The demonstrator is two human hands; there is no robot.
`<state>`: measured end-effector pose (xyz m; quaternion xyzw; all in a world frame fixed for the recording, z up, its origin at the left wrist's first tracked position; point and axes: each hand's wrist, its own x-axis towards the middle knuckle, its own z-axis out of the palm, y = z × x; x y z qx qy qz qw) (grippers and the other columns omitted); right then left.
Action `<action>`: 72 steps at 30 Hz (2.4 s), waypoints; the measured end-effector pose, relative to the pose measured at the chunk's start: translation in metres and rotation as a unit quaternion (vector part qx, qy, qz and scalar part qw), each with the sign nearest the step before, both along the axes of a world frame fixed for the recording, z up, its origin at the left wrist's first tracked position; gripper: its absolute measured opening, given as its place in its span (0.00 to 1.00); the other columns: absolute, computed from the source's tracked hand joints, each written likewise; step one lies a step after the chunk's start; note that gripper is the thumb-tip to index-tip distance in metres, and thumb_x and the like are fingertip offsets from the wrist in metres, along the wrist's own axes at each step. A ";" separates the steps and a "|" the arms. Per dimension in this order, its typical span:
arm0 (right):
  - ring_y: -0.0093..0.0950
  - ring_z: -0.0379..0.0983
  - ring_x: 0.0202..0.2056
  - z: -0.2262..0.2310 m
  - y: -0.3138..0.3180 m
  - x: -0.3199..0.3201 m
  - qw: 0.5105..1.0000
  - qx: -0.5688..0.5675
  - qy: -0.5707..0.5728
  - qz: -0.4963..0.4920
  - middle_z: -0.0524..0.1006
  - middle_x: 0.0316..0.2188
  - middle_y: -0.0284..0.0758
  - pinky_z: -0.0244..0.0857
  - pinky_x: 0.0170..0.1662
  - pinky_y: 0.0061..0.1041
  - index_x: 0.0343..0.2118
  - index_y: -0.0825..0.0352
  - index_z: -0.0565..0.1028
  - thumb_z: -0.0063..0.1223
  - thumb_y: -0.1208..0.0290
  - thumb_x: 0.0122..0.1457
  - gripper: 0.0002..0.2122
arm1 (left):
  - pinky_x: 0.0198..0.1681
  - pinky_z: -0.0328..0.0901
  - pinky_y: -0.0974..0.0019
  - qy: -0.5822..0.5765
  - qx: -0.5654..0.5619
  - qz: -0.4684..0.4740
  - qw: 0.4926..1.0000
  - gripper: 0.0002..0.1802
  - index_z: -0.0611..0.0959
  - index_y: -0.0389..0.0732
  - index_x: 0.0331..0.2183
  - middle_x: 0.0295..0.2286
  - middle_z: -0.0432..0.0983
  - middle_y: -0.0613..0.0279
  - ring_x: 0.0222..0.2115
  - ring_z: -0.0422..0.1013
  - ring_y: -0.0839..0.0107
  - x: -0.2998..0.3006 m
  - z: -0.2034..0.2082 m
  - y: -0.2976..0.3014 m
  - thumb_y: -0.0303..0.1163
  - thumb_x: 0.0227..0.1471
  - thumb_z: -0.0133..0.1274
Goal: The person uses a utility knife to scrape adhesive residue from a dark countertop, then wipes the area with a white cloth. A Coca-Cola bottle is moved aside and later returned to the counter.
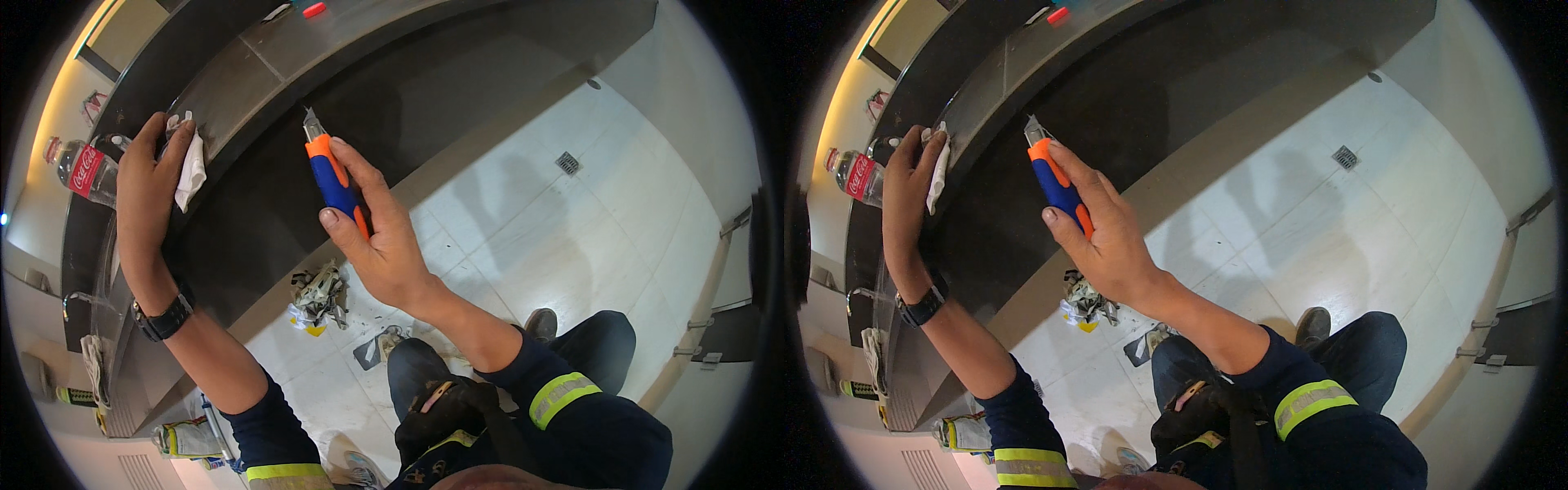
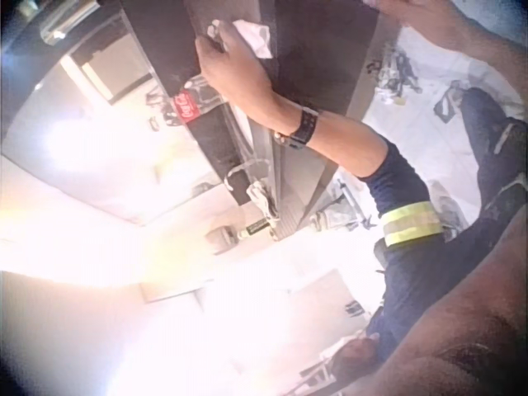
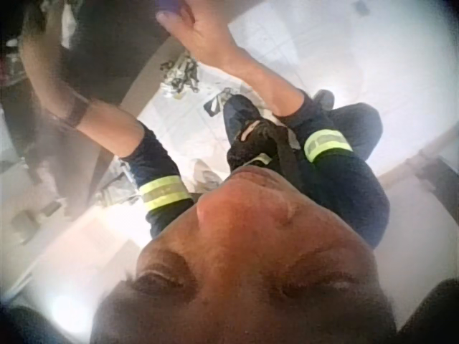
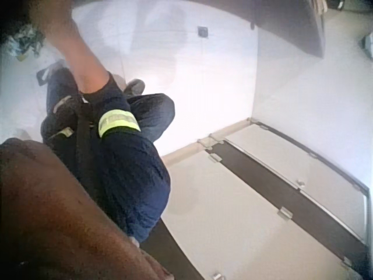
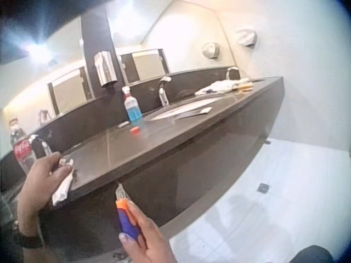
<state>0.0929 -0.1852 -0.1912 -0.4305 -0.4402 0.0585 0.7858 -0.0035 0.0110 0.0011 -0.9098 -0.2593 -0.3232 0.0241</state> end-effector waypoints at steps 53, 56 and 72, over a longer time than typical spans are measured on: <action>0.34 0.77 0.33 0.044 -0.057 0.123 0.880 -0.151 -0.419 -0.163 0.77 0.37 0.39 0.72 0.38 0.31 0.61 0.55 0.74 0.59 0.65 0.65 0.21 | 0.47 0.69 0.56 -0.010 0.062 -0.033 0.997 0.27 0.82 0.31 0.48 0.40 0.81 0.38 0.44 0.77 0.43 -0.004 -0.005 -0.010 0.47 0.61 0.57; 0.30 0.75 0.28 0.085 -0.076 0.130 0.800 -0.214 -0.529 -0.185 0.75 0.31 0.35 0.70 0.32 0.30 0.63 0.49 0.74 0.60 0.69 0.64 0.23 | 0.49 0.69 0.57 -0.029 0.079 -0.052 0.995 0.28 0.83 0.32 0.50 0.42 0.82 0.40 0.45 0.78 0.44 0.000 -0.006 0.000 0.48 0.61 0.58; 0.32 0.71 0.31 0.085 -0.084 0.063 0.796 -0.330 -0.428 -0.274 0.71 0.33 0.37 0.69 0.37 0.32 0.67 0.49 0.70 0.56 0.77 0.65 0.28 | 0.49 0.70 0.56 -0.023 0.057 -0.045 0.997 0.28 0.83 0.34 0.51 0.43 0.83 0.42 0.45 0.79 0.47 -0.002 -0.010 0.007 0.48 0.61 0.58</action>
